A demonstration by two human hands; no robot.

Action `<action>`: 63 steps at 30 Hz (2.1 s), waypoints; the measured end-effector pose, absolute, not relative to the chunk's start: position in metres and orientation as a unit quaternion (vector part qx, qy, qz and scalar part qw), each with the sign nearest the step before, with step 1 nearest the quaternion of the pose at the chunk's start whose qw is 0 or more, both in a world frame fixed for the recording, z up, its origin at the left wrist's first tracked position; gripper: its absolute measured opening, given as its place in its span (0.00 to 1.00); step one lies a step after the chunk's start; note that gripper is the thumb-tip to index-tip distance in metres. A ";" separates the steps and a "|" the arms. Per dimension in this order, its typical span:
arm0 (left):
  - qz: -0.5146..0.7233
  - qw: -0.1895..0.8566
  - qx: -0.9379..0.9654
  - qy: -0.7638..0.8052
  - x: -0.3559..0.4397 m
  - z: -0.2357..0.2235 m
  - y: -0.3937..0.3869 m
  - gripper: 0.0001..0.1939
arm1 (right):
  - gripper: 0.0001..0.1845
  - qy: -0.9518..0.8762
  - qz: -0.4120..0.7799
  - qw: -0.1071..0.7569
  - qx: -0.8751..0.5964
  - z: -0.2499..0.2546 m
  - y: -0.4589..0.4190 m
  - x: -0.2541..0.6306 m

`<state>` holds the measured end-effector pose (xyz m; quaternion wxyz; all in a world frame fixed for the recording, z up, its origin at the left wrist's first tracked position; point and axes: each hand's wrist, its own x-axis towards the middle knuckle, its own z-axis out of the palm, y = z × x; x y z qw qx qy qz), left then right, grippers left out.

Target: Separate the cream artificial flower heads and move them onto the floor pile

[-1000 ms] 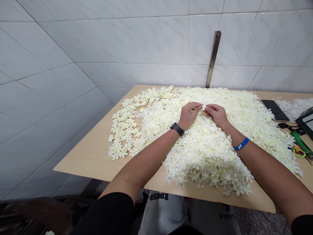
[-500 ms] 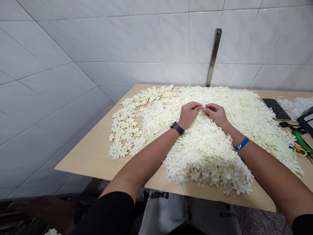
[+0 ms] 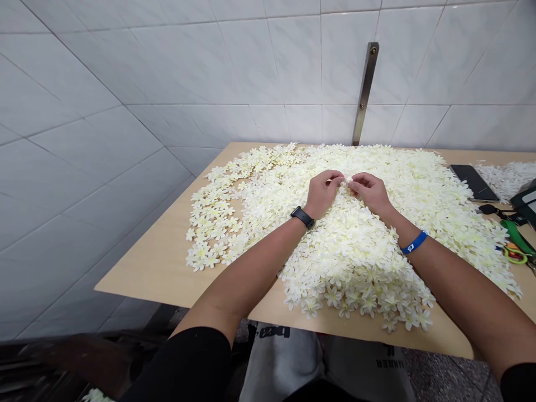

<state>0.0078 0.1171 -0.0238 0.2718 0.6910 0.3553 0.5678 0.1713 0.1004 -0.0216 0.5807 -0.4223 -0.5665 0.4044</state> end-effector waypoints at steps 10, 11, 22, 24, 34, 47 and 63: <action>0.558 0.153 0.747 0.327 0.005 -0.023 0.117 0.04 | 0.19 -0.558 0.398 0.597 -0.418 -0.020 0.099 0.171; 0.557 0.152 0.751 0.321 0.006 -0.023 0.116 0.04 | 0.19 -0.560 0.398 0.594 -0.419 -0.020 0.099 0.171; 0.562 0.171 0.737 0.333 0.006 -0.022 0.115 0.07 | 0.24 -0.570 0.400 0.581 -0.421 -0.022 0.100 0.171; 0.561 0.177 0.738 0.330 0.006 -0.021 0.114 0.07 | 0.24 -0.574 0.402 0.576 -0.422 -0.022 0.100 0.172; 0.549 0.179 0.740 0.343 0.004 -0.021 0.115 0.07 | 0.24 -0.573 0.422 0.570 -0.410 -0.017 0.096 0.171; 0.541 0.152 0.744 0.361 0.004 -0.025 0.119 0.09 | 0.23 -0.566 0.422 0.572 -0.418 -0.019 0.098 0.172; 0.514 0.093 0.787 0.329 0.007 -0.021 0.111 0.06 | 0.23 -0.581 0.400 0.579 -0.409 -0.024 0.099 0.173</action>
